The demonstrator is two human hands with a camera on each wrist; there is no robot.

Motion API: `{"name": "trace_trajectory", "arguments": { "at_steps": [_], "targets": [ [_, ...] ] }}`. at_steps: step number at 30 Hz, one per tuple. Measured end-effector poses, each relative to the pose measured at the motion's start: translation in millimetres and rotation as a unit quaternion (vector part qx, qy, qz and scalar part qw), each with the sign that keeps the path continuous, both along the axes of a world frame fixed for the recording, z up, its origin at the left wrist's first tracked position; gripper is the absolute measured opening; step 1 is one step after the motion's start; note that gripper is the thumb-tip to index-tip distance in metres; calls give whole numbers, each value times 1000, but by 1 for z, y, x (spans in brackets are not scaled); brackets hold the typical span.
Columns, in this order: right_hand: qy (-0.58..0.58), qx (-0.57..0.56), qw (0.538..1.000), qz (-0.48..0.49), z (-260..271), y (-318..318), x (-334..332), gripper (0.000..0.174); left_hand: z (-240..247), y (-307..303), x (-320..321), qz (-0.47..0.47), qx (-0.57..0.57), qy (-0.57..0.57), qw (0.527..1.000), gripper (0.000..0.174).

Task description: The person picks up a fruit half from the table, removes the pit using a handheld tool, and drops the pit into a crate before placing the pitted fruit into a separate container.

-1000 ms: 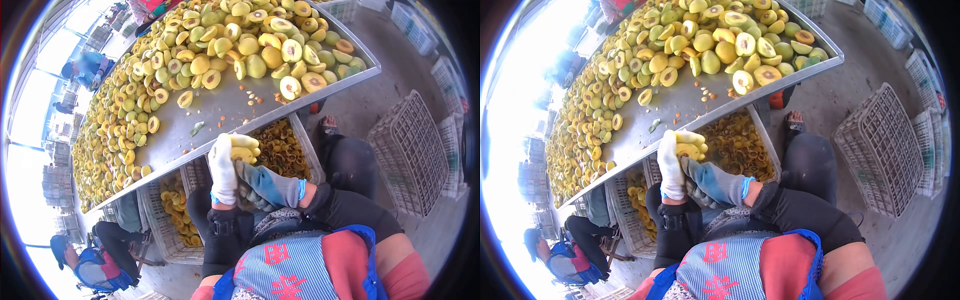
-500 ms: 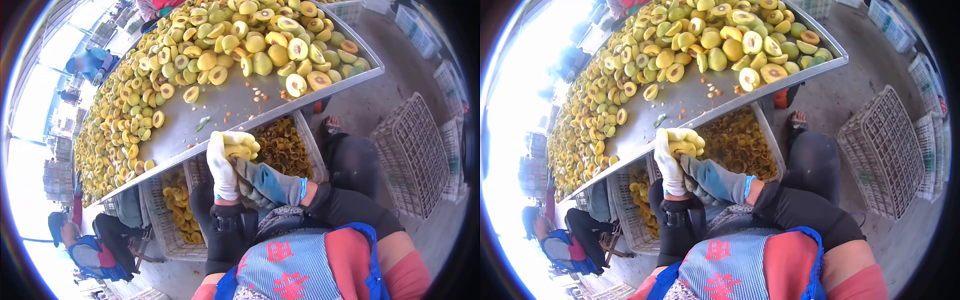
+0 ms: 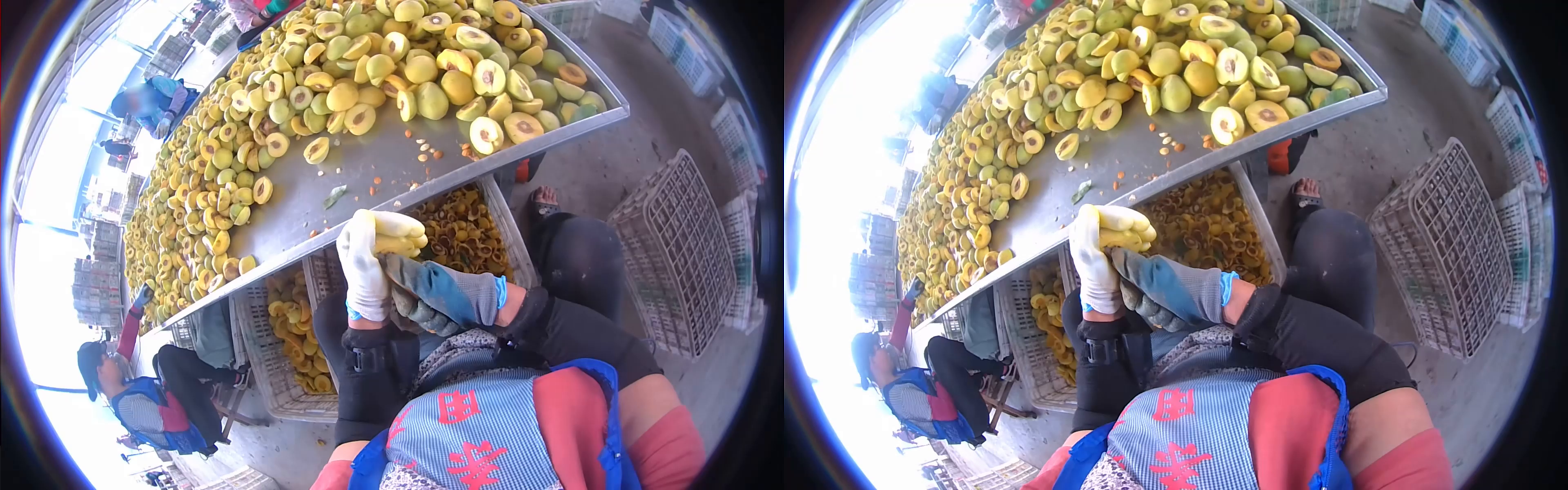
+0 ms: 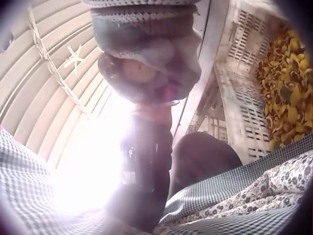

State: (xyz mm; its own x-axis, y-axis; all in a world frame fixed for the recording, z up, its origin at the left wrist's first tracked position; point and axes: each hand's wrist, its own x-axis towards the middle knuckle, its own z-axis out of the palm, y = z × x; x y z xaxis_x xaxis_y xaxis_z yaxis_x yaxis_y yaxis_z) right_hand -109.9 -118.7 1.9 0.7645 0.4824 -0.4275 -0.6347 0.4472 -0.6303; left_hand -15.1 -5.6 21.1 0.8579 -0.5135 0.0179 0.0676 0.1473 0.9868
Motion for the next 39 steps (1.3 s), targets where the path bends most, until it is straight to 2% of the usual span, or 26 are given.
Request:
{"name": "trace_trajectory", "arguments": {
  "at_steps": [3, 6, 9, 12, 15, 18, 20, 21, 24, 25, 27, 28, 29, 30, 31, 32, 33, 34, 35, 37, 39],
  "targets": [
    [-5, -94, 996, -4, 12, -6, 2, 64, -13, 0, 0, 42, 6, 23, 999, 56],
    [-18, -73, 996, -38, -10, 4, 2, 63, -9, -6, -6, 73, -16, 87, 993, 55],
    [-135, -70, 982, -110, -15, 5, -3, 57, -6, -15, -10, 96, -45, 109, 988, 55],
    [-203, -128, 956, -170, -24, 12, -5, 54, -2, -15, -12, 96, -63, 127, 985, 51],
    [-237, -198, 934, -179, -35, 15, -6, 43, -6, -9, -7, 88, -114, 183, 972, 45],
    [-285, -238, 915, -155, -46, 17, -8, 51, 1, -6, -11, 73, -178, 227, 955, 35],
    [-321, -293, 890, -138, -31, 11, -13, 48, 2, 2, -12, 46, -234, 245, 940, 28],
    [-338, -319, 876, -130, -24, 8, -15, 46, 0, 6, -11, 62, -254, 261, 929, 27],
    [-321, -328, 887, -55, -19, 5, -16, 47, -13, 26, -2, 103, -298, 304, 899, 22],
    [-323, -376, 868, -36, -20, 6, -15, 46, -1, 22, -9, 188, -278, 295, 894, 22],
    [-325, -468, 822, 0, -25, 4, -8, 46, -36, 67, 5, 117, -152, 95, 977, 22],
    [-311, -526, 787, 89, -34, -8, -9, 46, -37, 97, 30, -23, -298, 127, 946, 21],
    [-297, -536, 788, 68, -39, -8, -10, 47, -36, 131, 52, -160, -430, 159, 874, 21],
    [-285, -548, 784, 54, -41, -10, -10, 48, -28, 148, 50, -7, -361, 139, 922, 19],
    [-278, -563, 777, 42, -41, -13, -8, 49, -15, 161, 40, 148, -283, 112, 941, 20],
    [-266, -582, 768, 23, -41, -13, -4, 49, 2, 177, 32, 299, -197, 77, 930, 23],
    [-261, -577, 774, -11, -39, -10, -1, 49, 18, 203, 31, 441, -104, 37, 891, 28],
    [-256, -569, 780, -46, -38, -7, 1, 49, -11, 263, 61, 448, 82, -32, 890, 41],
    [-246, -559, 788, -79, -38, -4, 3, 48, -3, 253, 51, 508, 209, -46, 834, 42],
    [-229, -607, 757, -79, -41, -4, 15, 48, -13, 258, 65, 522, 246, -160, 801, 42],
    [-229, -622, 741, -104, -46, -3, 22, 48, -2, 229, 81, 455, 240, -238, 824, 44]
  ]
}}
